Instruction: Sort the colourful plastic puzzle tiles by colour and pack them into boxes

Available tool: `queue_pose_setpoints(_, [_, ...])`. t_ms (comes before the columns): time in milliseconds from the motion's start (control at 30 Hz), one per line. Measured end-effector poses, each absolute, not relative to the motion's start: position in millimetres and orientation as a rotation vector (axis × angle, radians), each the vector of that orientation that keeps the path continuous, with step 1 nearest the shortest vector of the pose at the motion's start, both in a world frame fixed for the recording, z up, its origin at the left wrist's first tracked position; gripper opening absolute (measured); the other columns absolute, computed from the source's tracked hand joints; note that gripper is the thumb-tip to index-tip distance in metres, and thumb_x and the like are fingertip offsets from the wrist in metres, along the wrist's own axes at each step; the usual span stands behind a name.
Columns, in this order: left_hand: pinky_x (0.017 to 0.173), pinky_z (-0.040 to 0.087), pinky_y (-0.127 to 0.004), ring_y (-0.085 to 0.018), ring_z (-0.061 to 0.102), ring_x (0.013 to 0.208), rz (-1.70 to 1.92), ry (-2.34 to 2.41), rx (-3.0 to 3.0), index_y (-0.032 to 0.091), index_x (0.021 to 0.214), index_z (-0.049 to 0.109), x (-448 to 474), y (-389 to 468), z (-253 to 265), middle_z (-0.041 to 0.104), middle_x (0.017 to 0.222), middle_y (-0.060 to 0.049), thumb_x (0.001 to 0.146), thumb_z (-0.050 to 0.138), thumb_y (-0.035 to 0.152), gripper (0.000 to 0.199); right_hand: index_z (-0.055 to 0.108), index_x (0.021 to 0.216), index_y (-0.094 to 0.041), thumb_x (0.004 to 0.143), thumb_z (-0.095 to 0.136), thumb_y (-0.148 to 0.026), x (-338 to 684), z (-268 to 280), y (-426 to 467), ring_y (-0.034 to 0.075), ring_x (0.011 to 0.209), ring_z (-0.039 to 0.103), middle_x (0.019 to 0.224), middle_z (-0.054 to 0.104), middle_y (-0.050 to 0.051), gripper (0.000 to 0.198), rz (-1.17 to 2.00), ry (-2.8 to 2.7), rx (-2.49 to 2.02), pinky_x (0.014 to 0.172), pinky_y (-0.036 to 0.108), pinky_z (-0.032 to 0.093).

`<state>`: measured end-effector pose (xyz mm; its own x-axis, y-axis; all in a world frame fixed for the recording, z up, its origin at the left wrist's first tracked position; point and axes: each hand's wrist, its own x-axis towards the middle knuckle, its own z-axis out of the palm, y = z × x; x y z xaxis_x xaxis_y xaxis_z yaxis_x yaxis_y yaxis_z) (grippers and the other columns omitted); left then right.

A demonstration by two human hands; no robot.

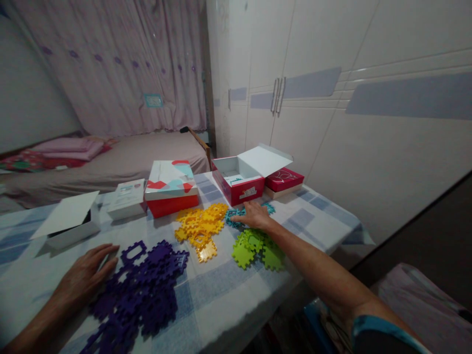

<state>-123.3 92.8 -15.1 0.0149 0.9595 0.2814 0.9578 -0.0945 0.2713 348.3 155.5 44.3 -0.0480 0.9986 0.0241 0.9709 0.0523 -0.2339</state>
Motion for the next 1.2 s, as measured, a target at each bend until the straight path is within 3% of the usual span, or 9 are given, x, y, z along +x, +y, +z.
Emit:
queue_pose_setpoints(267, [0.103, 0.04, -0.045, -0.031, 0.055, 0.114, 0.629, 2.099, 2.232, 0.015, 0.107, 0.063, -119.7, 91.3, -10.9, 0.06, 0.122, -0.015, 0.078, 0.038, 0.05, 0.052, 0.057, 0.121, -0.015, 0.069, 0.069, -0.051, 354.6, 38.6, 167.0, 0.029, 0.116, 0.05, 0.121, 0.055, 0.015, 0.064, 0.265, -2.161, -1.977, 0.093, 0.035, 0.039])
queue_pose_setpoints(400, [0.105, 0.038, -0.046, -0.032, 0.054, 0.115, 0.62, 2.089, 2.217, 0.011, 0.108, 0.062, -117.8, 90.6, -9.0, 0.059, 0.123, -0.018, 0.077, 0.037, 0.05, 0.056, 0.066, 0.105, -0.015, 0.066, 0.072, -0.035, 362.6, 37.4, 171.5, 0.025, 0.108, 0.053, 0.106, 0.062, 0.01, 0.044, 0.338, -2.121, -1.877, 0.092, 0.031, 0.04])
queue_pose_setpoints(500, [0.104, 0.038, -0.046, -0.031, 0.055, 0.114, 0.647, 2.095, 2.216, 0.014, 0.108, 0.062, -117.6, 90.4, -9.1, 0.06, 0.122, -0.016, 0.077, 0.037, 0.05, 0.054, 0.068, 0.089, -0.015, 0.063, 0.072, -0.026, 367.4, 39.1, 173.3, 0.023, 0.103, 0.056, 0.098, 0.064, 0.008, 0.028, 0.397, -2.062, -1.833, 0.087, 0.029, 0.043])
queue_pose_setpoints(633, [0.102, 0.041, -0.047, -0.031, 0.056, 0.112, 0.665, 2.094, 2.227, 0.018, 0.105, 0.061, -118.3, 91.3, -10.0, 0.062, 0.12, -0.013, 0.076, 0.039, 0.051, 0.049, 0.067, 0.094, -0.014, 0.062, 0.071, -0.019, 372.2, 41.7, 176.0, 0.02, 0.09, 0.061, 0.096, 0.068, 0.007, 0.033, 0.462, -1.997, -1.816, 0.078, 0.027, 0.046])
queue_pose_setpoints(933, [0.101, 0.041, -0.048, -0.031, 0.056, 0.113, 0.665, 2.089, 2.224, 0.019, 0.104, 0.063, -120.8, 92.5, -11.4, 0.062, 0.121, -0.013, 0.076, 0.039, 0.051, 0.049, 0.072, 0.089, -0.015, 0.062, 0.068, -0.017, 395.2, 58.4, 180.5, 0.017, 0.078, 0.064, 0.085, 0.071, 0.003, 0.027, 0.589, -1.772, -1.686, 0.067, 0.025, 0.049])
queue_pose_setpoints(1200, [0.102, 0.041, -0.047, -0.032, 0.056, 0.113, 0.63, 2.084, 2.24, 0.016, 0.106, 0.064, -122.1, 92.7, -11.6, 0.06, 0.121, -0.017, 0.078, 0.038, 0.05, 0.051, 0.068, 0.084, -0.016, 0.062, 0.072, -0.016, 398.0, 109.9, 189.4, 0.012, 0.054, 0.058, 0.068, 0.067, 0.001, 0.023, 0.961, -1.267, -1.341, 0.051, 0.024, 0.049])
